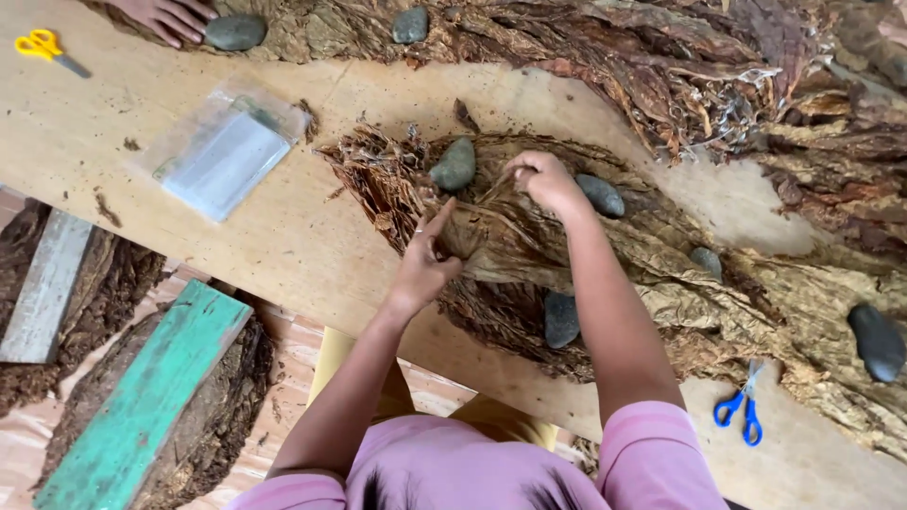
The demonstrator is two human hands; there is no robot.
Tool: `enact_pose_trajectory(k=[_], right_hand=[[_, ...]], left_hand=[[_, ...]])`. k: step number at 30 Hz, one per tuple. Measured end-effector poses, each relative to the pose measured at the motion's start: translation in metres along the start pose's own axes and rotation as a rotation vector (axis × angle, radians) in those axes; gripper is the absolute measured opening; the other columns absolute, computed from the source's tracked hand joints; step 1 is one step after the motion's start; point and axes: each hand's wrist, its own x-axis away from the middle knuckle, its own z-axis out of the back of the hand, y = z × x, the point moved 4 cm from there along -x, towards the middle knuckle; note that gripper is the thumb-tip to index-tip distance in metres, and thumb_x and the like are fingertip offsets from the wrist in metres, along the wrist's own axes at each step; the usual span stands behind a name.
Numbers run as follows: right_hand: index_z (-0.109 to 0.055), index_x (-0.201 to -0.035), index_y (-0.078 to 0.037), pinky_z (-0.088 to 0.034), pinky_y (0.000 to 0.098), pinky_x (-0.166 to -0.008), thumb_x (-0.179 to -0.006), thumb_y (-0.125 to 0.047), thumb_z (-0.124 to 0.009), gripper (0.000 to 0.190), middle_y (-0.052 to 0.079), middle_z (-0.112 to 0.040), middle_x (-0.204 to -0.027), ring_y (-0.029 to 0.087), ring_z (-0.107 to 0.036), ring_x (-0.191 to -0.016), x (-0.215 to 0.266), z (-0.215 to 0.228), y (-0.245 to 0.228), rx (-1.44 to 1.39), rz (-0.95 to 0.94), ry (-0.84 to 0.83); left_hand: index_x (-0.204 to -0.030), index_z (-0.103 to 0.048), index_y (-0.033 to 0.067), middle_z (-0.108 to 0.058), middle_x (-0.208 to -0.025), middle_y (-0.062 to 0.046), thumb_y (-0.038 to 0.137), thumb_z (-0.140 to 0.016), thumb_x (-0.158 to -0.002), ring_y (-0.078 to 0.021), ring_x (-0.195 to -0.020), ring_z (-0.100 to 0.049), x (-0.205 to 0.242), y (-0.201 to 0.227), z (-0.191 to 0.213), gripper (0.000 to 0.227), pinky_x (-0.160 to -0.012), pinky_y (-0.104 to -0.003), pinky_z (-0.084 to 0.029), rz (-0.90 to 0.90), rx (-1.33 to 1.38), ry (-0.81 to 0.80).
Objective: The person arranges several smooth stones on a large piece of dried plant fiber laid out on a wooden table. They use their hands to position the stones and occasionally use blue scissors to trim the edges of the fiber material.
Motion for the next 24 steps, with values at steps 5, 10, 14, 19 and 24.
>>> enact_pose_trajectory(k=[5, 10, 14, 19, 24], right_hand=[[-0.062, -0.123, -0.013, -0.040, 0.0473, -0.101, -0.096, -0.006, -0.041, 0.035, 0.016, -0.058, -0.123, 0.038, -0.051, -0.120, -0.030, -0.002, -0.002, 0.178, 0.042, -0.030], [-0.058, -0.128, -0.007, -0.038, 0.0488, -0.103, -0.099, -0.010, -0.044, 0.032, 0.019, -0.057, -0.126, 0.036, -0.051, -0.122, -0.004, -0.023, -0.092, 0.218, 0.052, -0.182], [-0.055, -0.131, -0.012, -0.040, 0.0498, -0.103, -0.092, -0.017, -0.050, 0.039, 0.026, -0.051, -0.134, 0.044, -0.049, -0.122, -0.010, -0.047, -0.095, 0.385, 0.015, -0.336], [-0.057, -0.127, -0.024, -0.044, 0.0434, -0.098, -0.091, -0.033, -0.054, 0.037, 0.027, -0.046, -0.134, 0.042, -0.052, -0.118, -0.054, -0.083, -0.055, 0.375, -0.125, -0.249], [-0.061, -0.120, -0.029, -0.041, 0.0414, -0.100, -0.088, -0.041, -0.065, 0.034, 0.029, -0.038, -0.134, 0.043, -0.047, -0.124, -0.069, -0.083, -0.034, 0.154, -0.220, -0.162]], left_hand=[[-0.150, -0.026, 0.0060, -0.021, -0.147, -0.037, -0.012, -0.052, -0.071, -0.0600, -0.133, 0.017, -0.024, 0.019, -0.009, 0.084, -0.108, -0.069, 0.002, -0.010, 0.013, -0.186], [-0.150, -0.024, 0.0020, -0.020, -0.148, -0.036, -0.009, -0.054, -0.071, -0.0579, -0.132, 0.021, -0.034, 0.012, -0.003, 0.085, -0.107, -0.070, 0.004, 0.036, 0.044, -0.239], [-0.150, -0.024, 0.0006, -0.022, -0.149, -0.033, -0.009, -0.054, -0.069, -0.0591, -0.131, 0.021, -0.038, -0.013, -0.003, 0.087, -0.106, -0.071, 0.000, 0.037, 0.010, -0.230], [-0.150, -0.028, 0.0046, -0.024, -0.149, -0.031, -0.010, -0.055, -0.069, -0.0595, -0.132, 0.017, -0.036, -0.030, -0.002, 0.087, -0.106, -0.070, -0.001, 0.019, 0.020, -0.201], [-0.150, -0.032, 0.0101, -0.030, -0.147, -0.031, -0.013, -0.052, -0.068, -0.0602, -0.133, 0.012, -0.023, -0.031, 0.001, 0.087, -0.106, -0.069, -0.004, -0.025, 0.002, -0.169]])
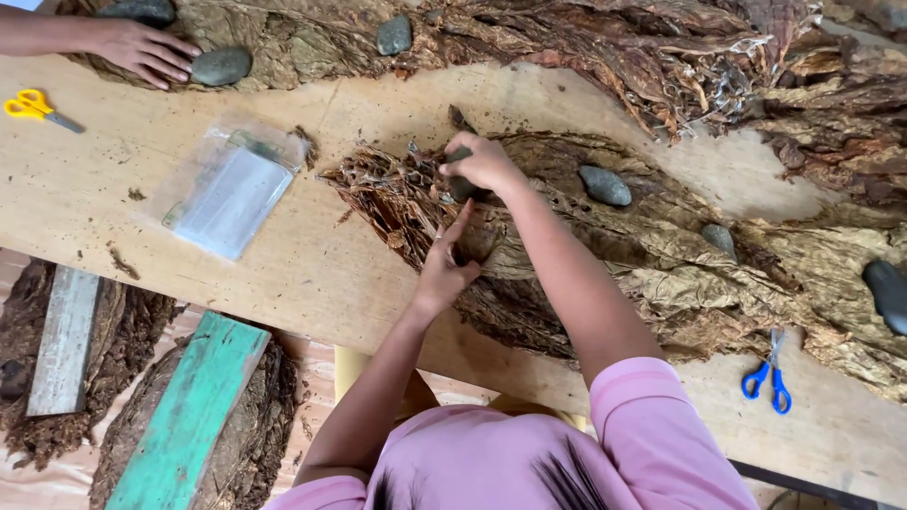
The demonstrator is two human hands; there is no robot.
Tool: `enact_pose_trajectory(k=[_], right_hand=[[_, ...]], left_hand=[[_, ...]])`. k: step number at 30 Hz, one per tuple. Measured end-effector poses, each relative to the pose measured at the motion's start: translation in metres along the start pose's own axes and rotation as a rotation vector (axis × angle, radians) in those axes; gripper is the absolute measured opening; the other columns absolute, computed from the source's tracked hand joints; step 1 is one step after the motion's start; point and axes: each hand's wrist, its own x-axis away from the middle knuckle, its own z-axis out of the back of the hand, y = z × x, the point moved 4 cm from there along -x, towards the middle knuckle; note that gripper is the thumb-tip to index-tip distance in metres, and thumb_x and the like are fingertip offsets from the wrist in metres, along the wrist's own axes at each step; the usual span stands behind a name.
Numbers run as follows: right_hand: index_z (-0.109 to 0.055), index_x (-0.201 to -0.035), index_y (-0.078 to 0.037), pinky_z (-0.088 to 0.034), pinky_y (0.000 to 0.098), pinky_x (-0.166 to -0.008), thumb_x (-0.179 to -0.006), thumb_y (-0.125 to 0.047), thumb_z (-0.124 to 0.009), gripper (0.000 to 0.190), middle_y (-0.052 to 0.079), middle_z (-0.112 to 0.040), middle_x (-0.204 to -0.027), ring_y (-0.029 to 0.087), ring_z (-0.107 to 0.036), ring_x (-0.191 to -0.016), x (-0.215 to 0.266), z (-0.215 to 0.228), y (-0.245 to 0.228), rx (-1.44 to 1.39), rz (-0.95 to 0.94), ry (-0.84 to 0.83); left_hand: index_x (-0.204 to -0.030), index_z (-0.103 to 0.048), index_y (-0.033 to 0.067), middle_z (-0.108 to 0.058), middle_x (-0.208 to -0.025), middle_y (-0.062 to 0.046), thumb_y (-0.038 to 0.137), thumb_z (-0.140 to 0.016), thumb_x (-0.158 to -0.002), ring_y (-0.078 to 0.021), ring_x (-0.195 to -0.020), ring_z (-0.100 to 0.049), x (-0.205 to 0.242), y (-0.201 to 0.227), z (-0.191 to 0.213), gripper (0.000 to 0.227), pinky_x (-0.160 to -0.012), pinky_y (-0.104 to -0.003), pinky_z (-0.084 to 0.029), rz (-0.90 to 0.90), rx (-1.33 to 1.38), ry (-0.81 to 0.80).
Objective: The person arranges several smooth stones on a large piece of dried plant fiber laid out on a wooden table. They use their hands to position the stones and occasionally use blue scissors to trim the edges of the fiber material.
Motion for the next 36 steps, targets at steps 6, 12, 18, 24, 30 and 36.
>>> enact_pose_trajectory(k=[6, 12, 18, 24, 30, 36], right_hand=[[-0.058, -0.123, -0.022, -0.059, 0.0419, -0.066, -0.079, -0.024, -0.078, 0.049, 0.019, -0.049, -0.133, 0.038, -0.056, -0.114, -0.006, 0.018, 0.013, -0.475, 0.073, 0.235], [-0.056, -0.126, -0.023, -0.052, 0.0363, -0.088, -0.085, -0.005, -0.060, 0.045, 0.006, -0.053, -0.140, 0.024, -0.057, -0.113, 0.063, 0.080, -0.008, -1.355, 0.133, 0.171], [-0.038, -0.141, -0.006, -0.055, 0.0196, -0.082, -0.088, 0.001, -0.059, 0.058, 0.011, -0.038, -0.147, 0.017, -0.056, -0.111, 0.092, 0.072, -0.023, -1.487, 0.600, 0.016], [-0.052, -0.135, -0.009, -0.046, 0.0538, -0.094, -0.089, 0.003, -0.065, 0.049, 0.026, -0.046, -0.130, 0.041, -0.050, -0.114, 0.063, -0.007, -0.006, -0.957, 0.512, 0.212], [-0.051, -0.138, -0.029, -0.039, 0.0398, -0.096, -0.084, -0.023, -0.073, 0.058, 0.011, -0.037, -0.109, 0.026, -0.045, -0.109, 0.050, -0.016, 0.001, -0.349, 0.356, 0.314], [-0.049, -0.141, -0.023, -0.045, 0.0395, -0.087, -0.090, -0.018, -0.067, 0.054, 0.013, -0.038, -0.114, 0.025, -0.047, -0.104, 0.047, -0.022, 0.005, -0.382, 0.293, 0.298]], left_hand=[[-0.147, -0.040, 0.0160, -0.039, -0.142, -0.031, -0.014, -0.052, -0.068, -0.0443, -0.131, -0.036, -0.001, -0.014, 0.002, 0.085, -0.108, -0.049, -0.033, 0.026, 0.141, 0.034], [-0.147, -0.021, 0.0029, -0.040, -0.143, -0.018, -0.017, -0.058, -0.072, -0.0348, -0.130, -0.046, -0.032, 0.043, 0.005, 0.086, -0.110, -0.050, -0.041, 0.109, 0.100, -0.114], [-0.146, -0.024, 0.0064, -0.031, -0.148, -0.017, -0.026, -0.052, -0.070, -0.0347, -0.134, -0.041, -0.061, 0.049, 0.031, 0.087, -0.113, -0.053, -0.037, 0.068, 0.282, -0.159], [-0.149, -0.019, -0.0021, -0.025, -0.145, -0.040, -0.019, -0.054, -0.063, -0.0551, -0.132, -0.029, -0.031, 0.033, 0.041, 0.095, -0.105, -0.058, -0.035, -0.028, 0.047, -0.017], [-0.150, -0.020, 0.0019, -0.025, -0.150, -0.033, -0.017, -0.056, -0.062, -0.0485, -0.137, -0.028, -0.032, 0.023, 0.044, 0.098, -0.107, -0.049, -0.036, -0.039, 0.017, 0.033], [-0.152, -0.021, 0.0086, -0.025, -0.151, -0.030, -0.015, -0.056, -0.066, -0.0485, -0.137, -0.029, -0.036, 0.034, 0.044, 0.095, -0.104, -0.053, -0.038, -0.029, -0.116, 0.029]])
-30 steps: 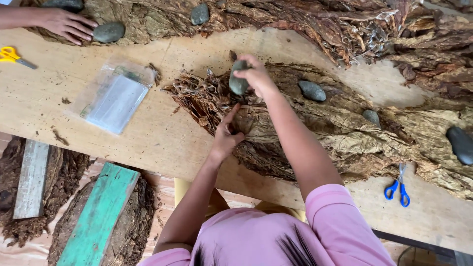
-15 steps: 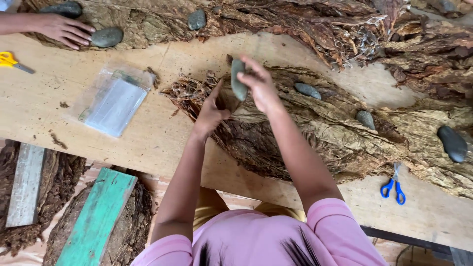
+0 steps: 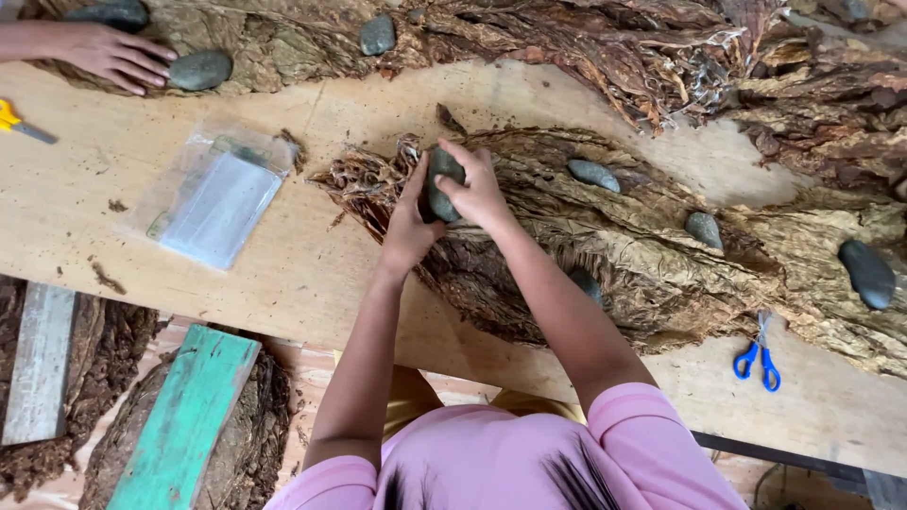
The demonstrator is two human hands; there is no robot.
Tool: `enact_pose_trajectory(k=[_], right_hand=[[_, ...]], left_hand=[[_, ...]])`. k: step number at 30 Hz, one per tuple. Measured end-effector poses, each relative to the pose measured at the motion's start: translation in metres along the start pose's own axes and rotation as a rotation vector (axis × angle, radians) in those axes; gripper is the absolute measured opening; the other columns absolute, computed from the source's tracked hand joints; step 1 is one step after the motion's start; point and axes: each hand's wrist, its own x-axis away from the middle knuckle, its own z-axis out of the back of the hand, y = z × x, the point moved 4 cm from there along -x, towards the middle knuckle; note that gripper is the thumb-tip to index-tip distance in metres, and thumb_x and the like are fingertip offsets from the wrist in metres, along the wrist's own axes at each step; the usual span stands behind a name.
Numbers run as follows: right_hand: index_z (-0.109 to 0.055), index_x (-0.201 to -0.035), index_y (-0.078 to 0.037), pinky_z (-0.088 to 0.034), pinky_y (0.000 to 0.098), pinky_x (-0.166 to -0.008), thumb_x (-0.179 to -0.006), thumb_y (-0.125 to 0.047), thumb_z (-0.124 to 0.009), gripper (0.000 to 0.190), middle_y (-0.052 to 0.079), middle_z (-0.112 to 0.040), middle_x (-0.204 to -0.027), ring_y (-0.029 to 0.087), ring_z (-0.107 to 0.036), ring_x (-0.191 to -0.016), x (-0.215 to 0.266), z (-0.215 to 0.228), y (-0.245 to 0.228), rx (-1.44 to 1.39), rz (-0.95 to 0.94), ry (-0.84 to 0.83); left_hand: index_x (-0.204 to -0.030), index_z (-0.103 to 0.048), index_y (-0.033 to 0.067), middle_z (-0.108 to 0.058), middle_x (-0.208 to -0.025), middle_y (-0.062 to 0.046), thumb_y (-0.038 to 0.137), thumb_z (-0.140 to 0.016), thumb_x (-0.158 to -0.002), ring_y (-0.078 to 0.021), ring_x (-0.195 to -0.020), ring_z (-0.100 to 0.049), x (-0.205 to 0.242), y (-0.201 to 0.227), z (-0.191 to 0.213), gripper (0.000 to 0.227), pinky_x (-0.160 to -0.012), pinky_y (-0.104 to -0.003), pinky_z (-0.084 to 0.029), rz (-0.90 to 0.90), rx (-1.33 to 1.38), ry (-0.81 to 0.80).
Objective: The person arranges several smooth stones on a large piece of dried plant fiber laid out on a wooden table. They use their hands to position the stones and occasionally use blue scissors to trim the edges of the fiber material.
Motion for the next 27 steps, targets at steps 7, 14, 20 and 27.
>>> enact_pose_trajectory(k=[7, 14, 20, 27], right_hand=[[-0.045, -0.142, -0.015, -0.038, 0.0441, -0.092, -0.092, -0.022, -0.062, 0.053, 0.013, -0.037, -0.104, 0.029, -0.041, -0.100, 0.011, -0.015, -0.012, 0.179, 0.134, 0.062], [-0.035, -0.142, -0.008, -0.034, 0.0479, -0.089, -0.096, -0.035, -0.048, 0.055, 0.022, -0.033, -0.117, 0.041, -0.035, -0.107, 0.020, -0.030, -0.036, 0.589, 0.174, -0.027], [-0.012, -0.154, -0.014, -0.005, 0.0603, -0.107, -0.104, -0.041, -0.033, 0.061, 0.022, 0.002, -0.157, 0.043, -0.006, -0.141, 0.035, -0.036, -0.035, 0.794, 0.109, -0.078], [-0.002, -0.156, -0.017, -0.001, 0.0701, -0.109, -0.090, -0.027, -0.048, 0.081, 0.017, -0.004, -0.160, 0.038, -0.020, -0.145, 0.020, -0.035, -0.024, 0.783, 0.091, -0.126]], left_hand=[[-0.140, -0.046, 0.0056, -0.007, -0.154, -0.024, -0.026, -0.052, -0.071, -0.0359, -0.105, -0.061, 0.016, -0.002, 0.022, 0.076, -0.081, -0.034, -0.060, -0.143, -0.299, 0.262], [-0.146, -0.038, 0.0190, -0.047, -0.144, -0.011, 0.033, -0.047, -0.102, -0.0286, -0.136, -0.039, -0.021, 0.006, 0.006, 0.048, -0.112, -0.063, 0.003, -0.347, -0.664, 0.085], [-0.156, -0.008, 0.0227, -0.035, -0.155, -0.004, 0.070, -0.022, -0.096, -0.0198, -0.147, -0.020, -0.034, -0.046, 0.024, 0.078, -0.103, -0.066, 0.020, -0.137, -1.002, -0.061], [-0.159, -0.003, 0.0131, -0.064, -0.126, -0.014, 0.076, -0.014, -0.097, -0.0179, -0.149, -0.019, -0.042, -0.068, 0.025, 0.089, -0.102, -0.063, 0.023, -0.082, -1.111, -0.085]])
